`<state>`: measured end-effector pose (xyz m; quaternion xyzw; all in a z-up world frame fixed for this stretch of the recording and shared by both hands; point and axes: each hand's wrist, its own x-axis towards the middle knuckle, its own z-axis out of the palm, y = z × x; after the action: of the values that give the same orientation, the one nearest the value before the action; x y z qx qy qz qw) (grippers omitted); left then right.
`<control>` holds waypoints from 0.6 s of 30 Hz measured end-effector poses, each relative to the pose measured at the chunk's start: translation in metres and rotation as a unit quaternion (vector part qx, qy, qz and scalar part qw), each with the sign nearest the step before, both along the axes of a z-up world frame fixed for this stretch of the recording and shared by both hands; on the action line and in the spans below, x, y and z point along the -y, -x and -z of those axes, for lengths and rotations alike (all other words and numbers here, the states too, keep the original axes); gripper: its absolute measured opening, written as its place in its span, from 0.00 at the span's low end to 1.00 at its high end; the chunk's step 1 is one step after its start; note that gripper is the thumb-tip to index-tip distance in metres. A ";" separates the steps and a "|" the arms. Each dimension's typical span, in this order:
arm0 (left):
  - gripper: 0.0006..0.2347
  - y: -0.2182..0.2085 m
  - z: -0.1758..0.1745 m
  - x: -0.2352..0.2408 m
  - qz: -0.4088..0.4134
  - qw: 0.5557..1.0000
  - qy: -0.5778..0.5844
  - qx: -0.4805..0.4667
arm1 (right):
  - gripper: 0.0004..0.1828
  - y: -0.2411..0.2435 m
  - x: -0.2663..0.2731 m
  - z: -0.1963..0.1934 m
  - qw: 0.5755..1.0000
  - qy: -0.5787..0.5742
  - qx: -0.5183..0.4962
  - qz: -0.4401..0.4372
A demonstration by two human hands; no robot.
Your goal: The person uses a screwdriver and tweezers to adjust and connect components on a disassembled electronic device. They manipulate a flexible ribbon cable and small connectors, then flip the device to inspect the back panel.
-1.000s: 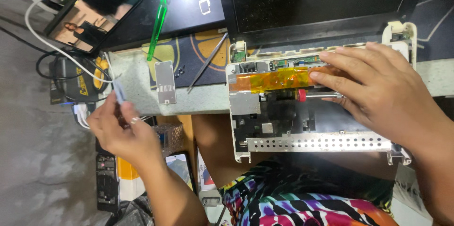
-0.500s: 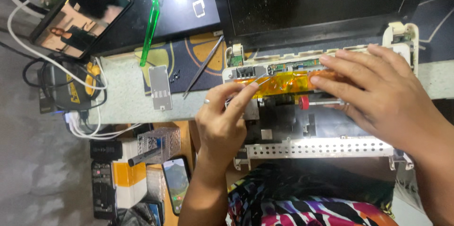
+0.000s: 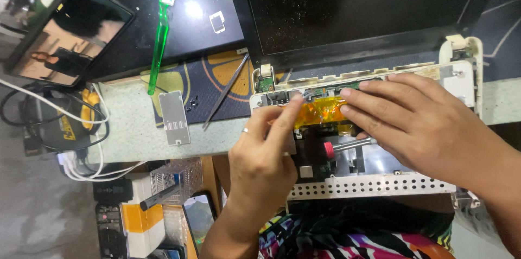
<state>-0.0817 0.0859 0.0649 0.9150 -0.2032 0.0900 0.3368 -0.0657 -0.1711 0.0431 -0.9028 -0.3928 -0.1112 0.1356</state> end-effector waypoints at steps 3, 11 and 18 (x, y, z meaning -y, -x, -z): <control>0.28 0.001 -0.002 0.003 0.010 1.000 -0.018 -0.009 | 0.28 -0.003 -0.001 0.003 1.000 -0.018 -0.015 0.011; 0.28 -0.003 -0.001 0.011 0.024 0.999 -0.027 -0.017 | 0.28 -0.007 0.000 0.012 1.000 -0.022 -0.012 0.016; 0.27 -0.003 0.001 0.011 0.015 1.000 -0.020 -0.012 | 0.27 -0.008 0.001 0.012 0.999 -0.032 -0.013 0.015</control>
<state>-0.0788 0.0754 0.0642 0.9195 -0.2143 0.0700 0.3219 -0.0574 -0.1719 0.0307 -0.9051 -0.3736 -0.1137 0.1680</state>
